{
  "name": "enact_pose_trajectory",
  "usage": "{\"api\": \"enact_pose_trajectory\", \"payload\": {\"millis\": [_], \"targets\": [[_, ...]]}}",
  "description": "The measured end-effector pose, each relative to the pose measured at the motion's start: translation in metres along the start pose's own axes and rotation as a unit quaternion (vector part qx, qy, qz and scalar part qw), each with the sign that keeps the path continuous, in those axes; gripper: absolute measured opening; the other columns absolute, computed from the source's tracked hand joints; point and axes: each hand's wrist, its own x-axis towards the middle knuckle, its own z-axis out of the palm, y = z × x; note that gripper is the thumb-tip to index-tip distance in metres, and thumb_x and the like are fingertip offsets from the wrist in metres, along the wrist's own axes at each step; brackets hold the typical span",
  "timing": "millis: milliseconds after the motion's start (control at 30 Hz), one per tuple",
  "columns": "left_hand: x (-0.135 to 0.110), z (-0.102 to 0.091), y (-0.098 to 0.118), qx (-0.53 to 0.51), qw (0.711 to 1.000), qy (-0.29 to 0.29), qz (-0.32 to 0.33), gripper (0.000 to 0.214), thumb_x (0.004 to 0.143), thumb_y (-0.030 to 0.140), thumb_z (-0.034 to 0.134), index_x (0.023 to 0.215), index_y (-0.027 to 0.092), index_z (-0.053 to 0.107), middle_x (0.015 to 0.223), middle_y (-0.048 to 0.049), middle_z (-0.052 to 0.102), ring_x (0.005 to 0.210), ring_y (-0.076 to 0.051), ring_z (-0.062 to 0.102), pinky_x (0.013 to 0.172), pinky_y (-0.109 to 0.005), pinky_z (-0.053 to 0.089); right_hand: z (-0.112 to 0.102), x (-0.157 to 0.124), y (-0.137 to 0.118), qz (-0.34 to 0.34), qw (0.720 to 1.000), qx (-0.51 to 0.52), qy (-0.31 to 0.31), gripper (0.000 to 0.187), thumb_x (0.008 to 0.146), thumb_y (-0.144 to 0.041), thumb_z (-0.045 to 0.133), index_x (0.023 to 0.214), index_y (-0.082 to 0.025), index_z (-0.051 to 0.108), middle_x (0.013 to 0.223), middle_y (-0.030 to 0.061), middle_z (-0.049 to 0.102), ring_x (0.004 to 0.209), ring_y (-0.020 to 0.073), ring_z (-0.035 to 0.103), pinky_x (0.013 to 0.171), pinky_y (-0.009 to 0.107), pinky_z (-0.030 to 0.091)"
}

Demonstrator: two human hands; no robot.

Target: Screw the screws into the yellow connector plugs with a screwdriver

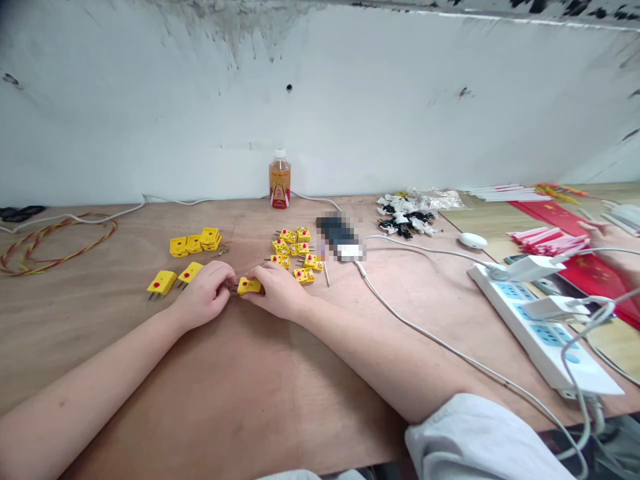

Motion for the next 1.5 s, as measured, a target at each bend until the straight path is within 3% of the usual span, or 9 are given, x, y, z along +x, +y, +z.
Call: {"api": "enact_pose_trajectory", "payload": {"millis": [200, 367, 467, 600, 800, 1000, 1167, 1267, 1500], "targets": [[-0.002, -0.005, 0.007, -0.036, 0.998, -0.021, 0.057, 0.027, 0.082, 0.005, 0.052, 0.1, 0.022, 0.063, 0.107, -0.0079, 0.07, 0.102, -0.025, 0.064, 0.092, -0.039, 0.052, -0.002, -0.001, 0.003, -0.008, 1.0, -0.005, -0.029, 0.026, 0.084, -0.027, 0.086, 0.096, -0.022, 0.063, 0.105, 0.0073, 0.073, 0.104, 0.0263, 0.065, 0.087, 0.037, 0.053], [-0.002, -0.003, 0.003, -0.049, 0.996, -0.029, 0.063, 0.013, 0.094, 0.021, 0.063, 0.107, 0.022, 0.065, 0.121, -0.0097, 0.072, 0.115, -0.027, 0.066, 0.099, -0.043, 0.051, -0.003, 0.0, 0.005, -0.019, 0.998, -0.023, -0.05, 0.024, 0.086, -0.031, 0.086, 0.093, -0.021, 0.065, 0.098, 0.0077, 0.072, 0.1, 0.0262, 0.065, 0.084, 0.036, 0.052], [-0.002, 0.0, -0.001, -0.047, 0.997, -0.04, 0.056, 0.008, 0.099, 0.026, 0.063, 0.105, 0.022, 0.066, 0.119, -0.0088, 0.075, 0.111, -0.026, 0.069, 0.096, -0.043, 0.052, -0.002, 0.0, 0.004, -0.016, 0.997, -0.048, -0.052, 0.023, 0.086, -0.03, 0.085, 0.096, -0.02, 0.067, 0.095, 0.008, 0.073, 0.097, 0.0264, 0.065, 0.08, 0.035, 0.052], [-0.001, 0.002, -0.004, -0.027, 0.997, -0.051, 0.041, 0.016, 0.1, 0.027, 0.063, 0.115, 0.022, 0.067, 0.114, -0.0092, 0.075, 0.105, -0.026, 0.069, 0.093, -0.044, 0.053, -0.002, 0.001, 0.002, -0.01, 0.997, -0.059, -0.05, 0.026, 0.084, -0.03, 0.087, 0.097, -0.017, 0.068, 0.096, 0.0083, 0.074, 0.095, 0.0254, 0.067, 0.079, 0.034, 0.051], [-0.001, 0.004, -0.006, -0.044, 0.996, -0.055, 0.047, 0.02, 0.099, 0.025, 0.065, 0.118, 0.022, 0.068, 0.117, -0.0085, 0.074, 0.11, -0.026, 0.068, 0.096, -0.042, 0.053, 0.0, 0.003, 0.003, -0.01, 0.997, -0.059, -0.045, 0.033, 0.079, -0.037, 0.091, 0.092, -0.018, 0.068, 0.089, 0.0055, 0.073, 0.09, 0.0243, 0.068, 0.077, 0.032, 0.05], [0.0, 0.004, -0.004, -0.02, 0.998, -0.045, 0.046, 0.013, 0.097, 0.024, 0.063, 0.109, 0.021, 0.066, 0.116, -0.0082, 0.073, 0.11, -0.026, 0.066, 0.096, -0.043, 0.049, 0.008, 0.001, 0.012, -0.021, 0.997, -0.067, -0.018, 0.037, 0.081, -0.038, 0.089, 0.103, -0.017, 0.068, 0.106, 0.0103, 0.075, 0.101, 0.0267, 0.07, 0.087, 0.037, 0.055], [0.001, 0.007, 0.0, 0.063, 0.997, -0.011, 0.036, 0.012, 0.098, 0.031, 0.061, 0.098, 0.02, 0.063, 0.107, -0.008, 0.073, 0.104, -0.027, 0.066, 0.091, -0.044, 0.045, 0.005, 0.0, 0.01, -0.044, 0.989, -0.139, 0.008, 0.025, 0.095, -0.04, 0.075, 0.107, -0.019, 0.07, 0.114, 0.012, 0.075, 0.106, 0.0287, 0.067, 0.092, 0.043, 0.054], [0.002, 0.011, 0.0, 0.106, 0.994, 0.008, 0.034, 0.017, 0.099, 0.034, 0.059, 0.091, 0.019, 0.061, 0.102, -0.0087, 0.073, 0.1, -0.028, 0.066, 0.088, -0.043, 0.044, 0.001, -0.002, 0.005, -0.069, 0.985, -0.16, 0.004, 0.02, 0.102, -0.032, 0.064, 0.117, -0.02, 0.071, 0.117, 0.0112, 0.076, 0.108, 0.0288, 0.065, 0.092, 0.044, 0.051], [0.004, 0.012, 0.004, 0.127, 0.992, -0.013, 0.021, 0.015, 0.099, 0.031, 0.058, 0.101, 0.018, 0.064, 0.098, -0.0077, 0.073, 0.095, -0.027, 0.065, 0.09, -0.043, 0.043, 0.0, -0.006, 0.001, -0.095, 0.982, -0.16, -0.019, 0.033, 0.106, -0.02, 0.051, 0.136, -0.022, 0.065, 0.134, 0.0107, 0.072, 0.119, 0.0279, 0.062, 0.098, 0.045, 0.047]]}}
